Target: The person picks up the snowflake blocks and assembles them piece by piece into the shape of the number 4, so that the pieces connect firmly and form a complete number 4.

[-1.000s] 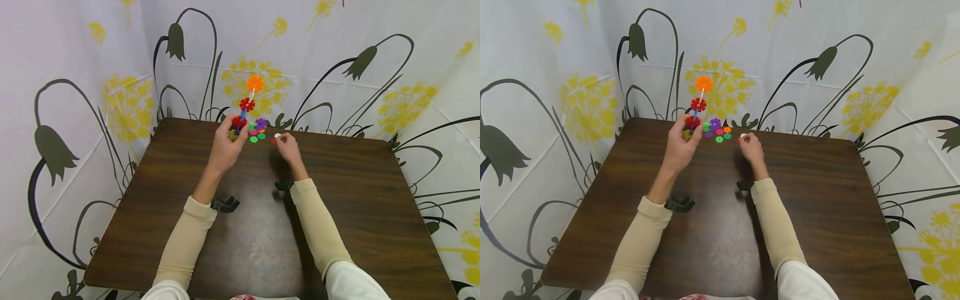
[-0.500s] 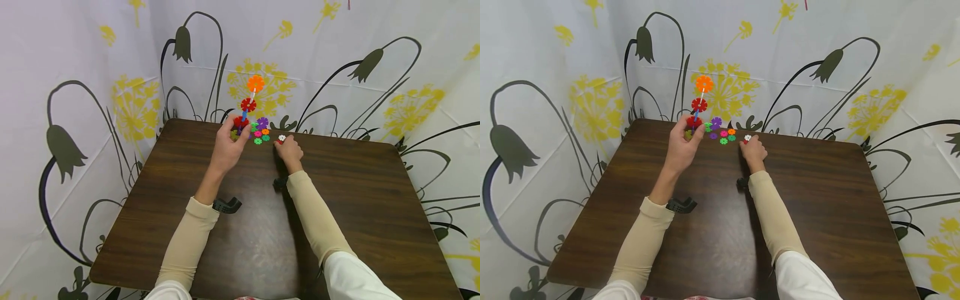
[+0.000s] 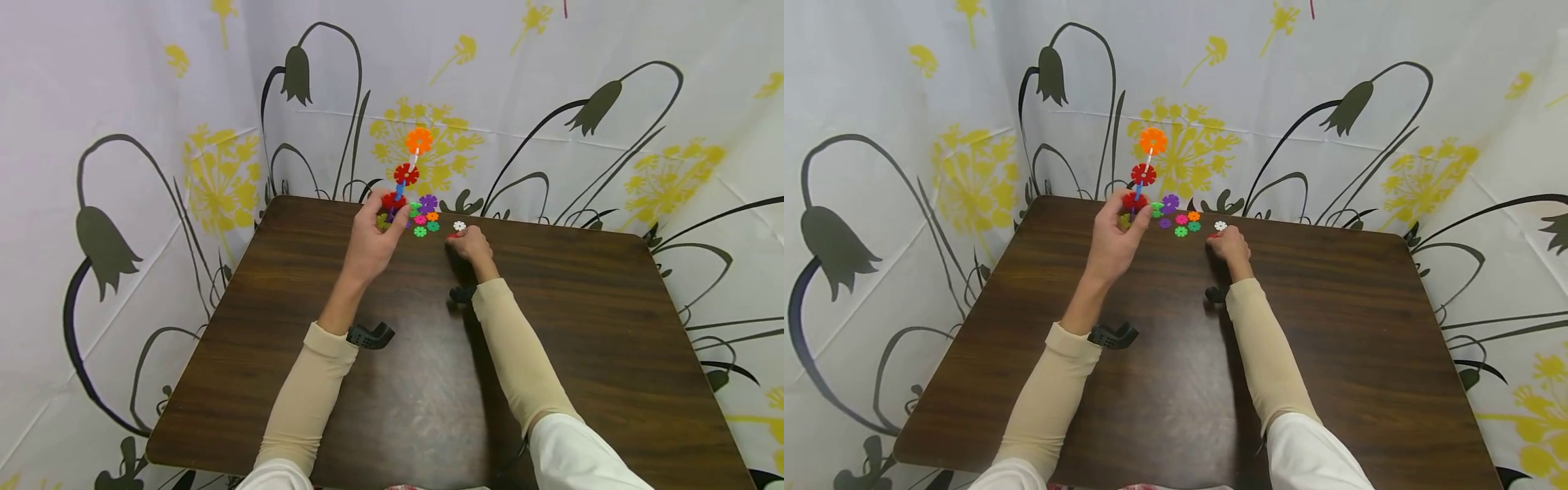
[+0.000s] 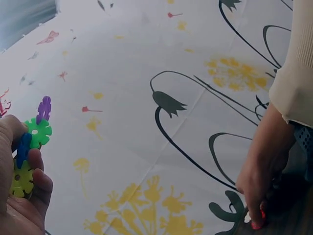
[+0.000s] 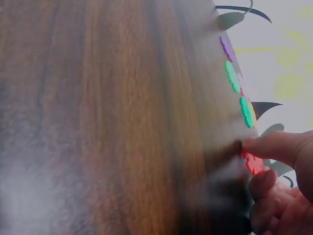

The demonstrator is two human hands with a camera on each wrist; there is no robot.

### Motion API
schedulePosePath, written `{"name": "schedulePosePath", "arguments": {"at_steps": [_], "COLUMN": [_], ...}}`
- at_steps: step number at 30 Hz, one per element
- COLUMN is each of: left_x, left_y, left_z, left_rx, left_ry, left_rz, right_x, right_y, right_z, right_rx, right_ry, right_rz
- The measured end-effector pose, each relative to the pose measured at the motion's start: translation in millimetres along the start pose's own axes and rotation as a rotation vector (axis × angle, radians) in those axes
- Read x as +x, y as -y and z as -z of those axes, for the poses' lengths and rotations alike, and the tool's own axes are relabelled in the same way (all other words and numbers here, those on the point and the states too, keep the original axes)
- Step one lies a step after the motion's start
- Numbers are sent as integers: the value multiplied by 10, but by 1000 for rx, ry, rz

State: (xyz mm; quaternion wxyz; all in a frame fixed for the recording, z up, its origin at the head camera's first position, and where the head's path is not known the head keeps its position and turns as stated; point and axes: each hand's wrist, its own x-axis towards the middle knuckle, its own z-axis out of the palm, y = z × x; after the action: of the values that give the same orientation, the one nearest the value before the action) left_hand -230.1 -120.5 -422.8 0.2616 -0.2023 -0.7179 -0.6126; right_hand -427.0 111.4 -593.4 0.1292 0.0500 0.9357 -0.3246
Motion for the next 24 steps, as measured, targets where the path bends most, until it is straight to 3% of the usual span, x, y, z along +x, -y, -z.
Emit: {"name": "schedulePosePath", "arguments": {"at_steps": [5, 12, 17, 24], "left_x": [-11, 12, 11, -3], "left_y": [36, 79, 99, 148], "left_z": [-19, -36, -49, -78], "left_rx": [-11, -4, 2, 4], "left_ry": [3, 10, 6, 1], "left_rz": [6, -2, 16, 43], "right_x": [-415, -550, -737, -998], "right_y": [113, 55, 117, 260], "right_z": [115, 176, 328, 565], "right_rx": [150, 408, 499, 617], "right_ry": [-19, 8, 39, 47], "right_rz": [138, 197, 256, 412]}}
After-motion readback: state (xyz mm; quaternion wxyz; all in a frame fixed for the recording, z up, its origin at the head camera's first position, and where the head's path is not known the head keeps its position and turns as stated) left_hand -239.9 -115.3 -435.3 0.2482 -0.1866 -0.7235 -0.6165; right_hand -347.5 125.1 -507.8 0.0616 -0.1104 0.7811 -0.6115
